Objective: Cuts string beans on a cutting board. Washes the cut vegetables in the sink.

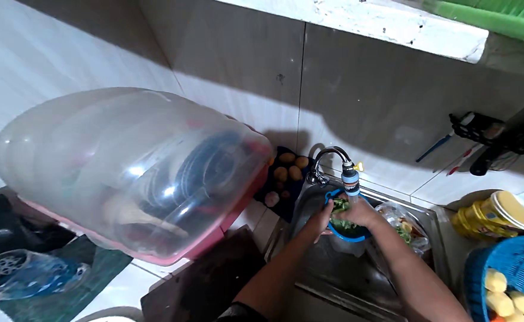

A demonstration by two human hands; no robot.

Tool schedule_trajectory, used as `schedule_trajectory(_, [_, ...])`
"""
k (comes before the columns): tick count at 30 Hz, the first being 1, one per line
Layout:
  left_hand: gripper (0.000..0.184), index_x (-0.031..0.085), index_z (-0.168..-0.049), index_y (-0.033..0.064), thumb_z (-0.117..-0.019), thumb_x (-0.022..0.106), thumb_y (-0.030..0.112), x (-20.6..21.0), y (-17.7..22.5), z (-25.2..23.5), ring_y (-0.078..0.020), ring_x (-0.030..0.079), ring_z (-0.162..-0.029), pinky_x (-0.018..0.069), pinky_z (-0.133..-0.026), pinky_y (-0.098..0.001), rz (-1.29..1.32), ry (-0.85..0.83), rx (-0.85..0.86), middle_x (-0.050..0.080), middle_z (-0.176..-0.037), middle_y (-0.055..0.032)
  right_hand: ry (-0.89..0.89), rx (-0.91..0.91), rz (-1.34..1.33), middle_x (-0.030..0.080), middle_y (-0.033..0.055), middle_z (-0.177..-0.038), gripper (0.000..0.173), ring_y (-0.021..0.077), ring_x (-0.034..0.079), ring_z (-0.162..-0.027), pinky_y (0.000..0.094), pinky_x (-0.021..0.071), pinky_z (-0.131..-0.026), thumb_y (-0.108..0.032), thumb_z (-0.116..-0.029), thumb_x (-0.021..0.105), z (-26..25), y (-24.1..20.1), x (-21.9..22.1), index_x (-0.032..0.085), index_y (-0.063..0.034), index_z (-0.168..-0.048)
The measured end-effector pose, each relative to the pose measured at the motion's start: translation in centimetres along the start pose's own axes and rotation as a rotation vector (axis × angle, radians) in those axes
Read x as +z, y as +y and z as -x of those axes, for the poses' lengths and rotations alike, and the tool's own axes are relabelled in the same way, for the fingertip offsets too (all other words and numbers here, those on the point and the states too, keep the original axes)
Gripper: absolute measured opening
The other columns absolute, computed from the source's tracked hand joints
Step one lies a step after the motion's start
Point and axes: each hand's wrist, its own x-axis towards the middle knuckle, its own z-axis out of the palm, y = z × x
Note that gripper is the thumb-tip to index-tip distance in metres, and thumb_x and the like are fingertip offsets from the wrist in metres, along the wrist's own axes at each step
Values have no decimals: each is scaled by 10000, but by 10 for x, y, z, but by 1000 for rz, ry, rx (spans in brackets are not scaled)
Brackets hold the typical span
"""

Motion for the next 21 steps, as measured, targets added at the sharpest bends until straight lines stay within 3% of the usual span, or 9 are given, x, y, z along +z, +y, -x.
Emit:
schedule_trajectory(4, [787, 399, -1492, 531, -813, 402, 930, -3, 1, 0, -400, 652, -1196, 542, -851, -754, 11, 3, 13, 623, -1415, -71, -80, -102, 15, 707, -55, -1146, 715, 138, 680, -1041, 465, 587, -930, -556, -616, 893, -1, -1, -24, 641, -317, -1241])
schedule_trajectory(7, [778, 409, -1491, 523, -824, 394, 923, 0, 5, 6, -396, 644, -1211, 536, -864, -754, 8, -25, 19, 613, -1427, -71, -124, -133, -30, 711, -54, -1151, 760, 138, 682, -1050, 463, 592, -929, -494, -586, 928, 1, -6, -26, 628, -338, -1267])
schedule_trajectory(11, [819, 435, -1490, 478, -813, 386, 935, 8, 5, 7, -399, 642, -1213, 537, -883, -748, 57, -87, -5, 623, -1413, -83, -40, -193, 1, 666, -73, -1238, 746, 124, 638, -1132, 455, 579, -945, -563, -537, 904, 13, -2, 13, 653, -376, -1214])
schedule_trajectory(14, [790, 449, -1478, 495, -826, 358, 932, 5, 7, 8, -406, 659, -1176, 538, -852, -756, 0, -82, 24, 641, -1386, -85, -136, -216, 158, 516, -21, -1451, 675, 227, 548, -1266, 551, 556, -937, -527, -537, 892, 18, 17, 42, 666, -469, -1170])
schedule_trajectory(17, [787, 432, -1477, 505, -816, 389, 931, 3, 8, 7, -418, 667, -1149, 545, -816, -756, -37, -37, 25, 639, -1379, -99, -292, -219, 318, 481, 31, -1508, 746, 334, 554, -1260, 664, 535, -885, -454, -536, 904, 17, 26, 46, 622, -536, -1221])
schedule_trajectory(21, [771, 417, -1486, 514, -826, 418, 913, 11, 14, 12, -393, 668, -1164, 558, -831, -737, -18, -18, 42, 637, -1389, -75, 8, -244, 415, 532, 33, -1419, 755, 294, 582, -1204, 606, 555, -879, -523, -530, 863, 14, 37, 50, 618, -496, -1244])
